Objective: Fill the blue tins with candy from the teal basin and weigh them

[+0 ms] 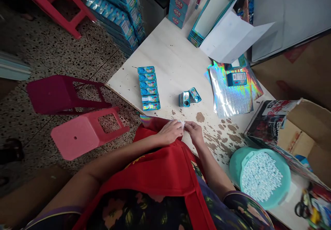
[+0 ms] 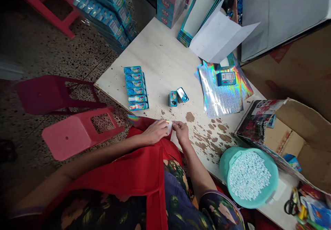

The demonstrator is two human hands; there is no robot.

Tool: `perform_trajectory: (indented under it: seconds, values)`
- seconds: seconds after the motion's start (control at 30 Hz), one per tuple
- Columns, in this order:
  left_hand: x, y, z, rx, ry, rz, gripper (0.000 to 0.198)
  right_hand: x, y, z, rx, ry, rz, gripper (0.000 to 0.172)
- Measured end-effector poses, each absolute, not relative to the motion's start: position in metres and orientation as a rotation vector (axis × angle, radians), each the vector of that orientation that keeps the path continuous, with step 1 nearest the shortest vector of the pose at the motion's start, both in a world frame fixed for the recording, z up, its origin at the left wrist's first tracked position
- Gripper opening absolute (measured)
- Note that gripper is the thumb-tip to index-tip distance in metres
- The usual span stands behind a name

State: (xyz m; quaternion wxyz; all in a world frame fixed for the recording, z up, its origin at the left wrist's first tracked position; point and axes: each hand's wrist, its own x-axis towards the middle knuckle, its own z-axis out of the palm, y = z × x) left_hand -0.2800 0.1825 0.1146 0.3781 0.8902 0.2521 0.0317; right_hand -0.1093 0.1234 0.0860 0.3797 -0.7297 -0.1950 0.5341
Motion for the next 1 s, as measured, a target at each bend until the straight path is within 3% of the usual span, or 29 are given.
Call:
perform_trajectory:
  seconds: [0.13, 0.23, 0.4, 0.5, 0.6, 0.73, 1.0]
  values:
    - [-0.302, 0.206, 0.146, 2.12, 0.861, 0.215, 0.019, -0.113, 0.132, 0.117, -1.865, -0.674, 1.276, 0.045]
    - [-0.317, 0.226, 0.169, 2.134, 0.933, 0.196, 0.02, -0.126, 0.147, 0.145, -1.762, -1.017, 1.236, 0.059]
    - [-0.336, 0.237, 0.181, 2.069, 1.085, 0.297, 0.022, -0.167, 0.182, 0.156, -1.637, -1.233, 1.41, 0.027]
    - [-0.349, 0.23, 0.17, 1.58, 1.418, 0.677, 0.03, -0.188, 0.199, 0.15, -1.55, -0.98, 1.493, 0.028]
    - [-0.357, 0.218, 0.154, 1.025, 1.326, 0.773, 0.049, -0.203, 0.211, 0.145, -1.505, -0.766, 1.496, 0.031]
    - [-0.363, 0.211, 0.136, 0.767, 1.283, 0.766, 0.026, -0.219, 0.22, 0.135, -1.545, -0.749, 1.463, 0.032]
    - [-0.4, 0.259, 0.12, 1.218, 1.564, 0.683, 0.02, -0.24, 0.255, 0.109, -1.703, -1.048, 1.263, 0.031]
